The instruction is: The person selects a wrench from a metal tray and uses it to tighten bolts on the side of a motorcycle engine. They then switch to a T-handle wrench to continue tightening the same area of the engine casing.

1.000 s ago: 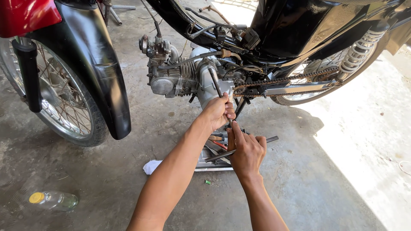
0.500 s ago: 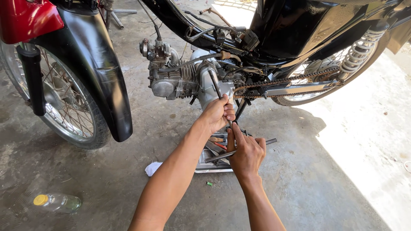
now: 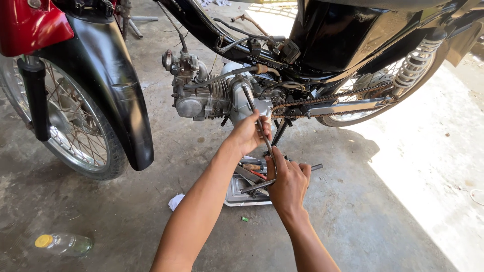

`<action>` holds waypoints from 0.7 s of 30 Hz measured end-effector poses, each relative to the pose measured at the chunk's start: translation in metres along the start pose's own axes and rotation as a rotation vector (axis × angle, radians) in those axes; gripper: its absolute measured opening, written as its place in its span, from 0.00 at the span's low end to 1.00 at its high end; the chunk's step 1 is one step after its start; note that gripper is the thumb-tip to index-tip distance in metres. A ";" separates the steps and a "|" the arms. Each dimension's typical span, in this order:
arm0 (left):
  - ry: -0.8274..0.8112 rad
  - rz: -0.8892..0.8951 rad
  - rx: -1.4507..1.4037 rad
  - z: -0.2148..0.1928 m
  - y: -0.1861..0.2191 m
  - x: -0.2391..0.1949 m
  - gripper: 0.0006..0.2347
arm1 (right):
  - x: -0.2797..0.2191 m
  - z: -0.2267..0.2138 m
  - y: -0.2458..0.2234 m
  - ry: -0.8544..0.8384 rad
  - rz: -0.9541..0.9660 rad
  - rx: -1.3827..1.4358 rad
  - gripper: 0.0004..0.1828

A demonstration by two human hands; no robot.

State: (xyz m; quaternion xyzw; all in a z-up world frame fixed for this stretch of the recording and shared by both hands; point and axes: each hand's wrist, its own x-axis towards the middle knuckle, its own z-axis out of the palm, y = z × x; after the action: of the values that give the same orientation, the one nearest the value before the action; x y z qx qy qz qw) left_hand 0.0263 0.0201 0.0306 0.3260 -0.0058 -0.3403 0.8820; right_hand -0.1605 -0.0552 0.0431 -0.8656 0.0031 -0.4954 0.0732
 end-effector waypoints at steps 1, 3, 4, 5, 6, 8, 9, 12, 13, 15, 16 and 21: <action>0.057 0.056 0.050 -0.001 0.006 -0.008 0.17 | -0.004 0.000 0.001 -0.010 -0.020 0.002 0.09; 0.113 0.112 0.100 -0.010 0.009 -0.010 0.16 | -0.012 -0.001 0.002 -0.020 -0.039 0.003 0.10; 0.129 0.161 0.143 -0.017 0.007 -0.004 0.11 | -0.015 -0.003 0.001 -0.029 -0.063 -0.023 0.11; 0.145 0.210 0.187 -0.024 0.006 0.002 0.11 | -0.017 -0.004 0.000 -0.038 -0.085 -0.047 0.12; 0.145 0.209 0.189 -0.023 0.006 -0.002 0.11 | -0.023 -0.004 0.001 -0.037 -0.083 -0.048 0.12; 0.198 0.250 0.220 -0.022 0.004 -0.009 0.16 | -0.034 -0.003 0.006 -0.049 -0.110 -0.044 0.13; 0.197 0.245 0.221 -0.016 0.002 -0.021 0.16 | -0.040 -0.004 0.008 -0.051 -0.106 -0.047 0.13; 0.276 0.299 0.288 -0.003 -0.002 -0.054 0.26 | -0.059 -0.007 0.009 -0.075 -0.082 0.002 0.12; 0.336 0.258 0.259 -0.002 -0.006 -0.065 0.23 | -0.067 -0.011 0.008 -0.154 -0.075 0.029 0.13; 0.398 0.212 0.231 -0.017 -0.020 -0.069 0.22 | -0.085 -0.012 0.006 -0.236 -0.063 0.056 0.13; 0.429 0.183 0.234 -0.034 -0.031 -0.063 0.22 | -0.096 -0.010 0.006 -0.281 -0.037 0.072 0.13; 0.531 0.063 0.288 -0.101 -0.075 -0.021 0.26 | -0.147 0.011 0.013 -0.403 0.086 0.123 0.18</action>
State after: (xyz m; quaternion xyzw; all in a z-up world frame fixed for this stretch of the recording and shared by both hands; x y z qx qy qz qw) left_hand -0.0110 0.0492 -0.0880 0.5250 0.1668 -0.2114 0.8074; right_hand -0.2254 -0.0555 -0.0900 -0.9402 -0.0050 -0.3079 0.1458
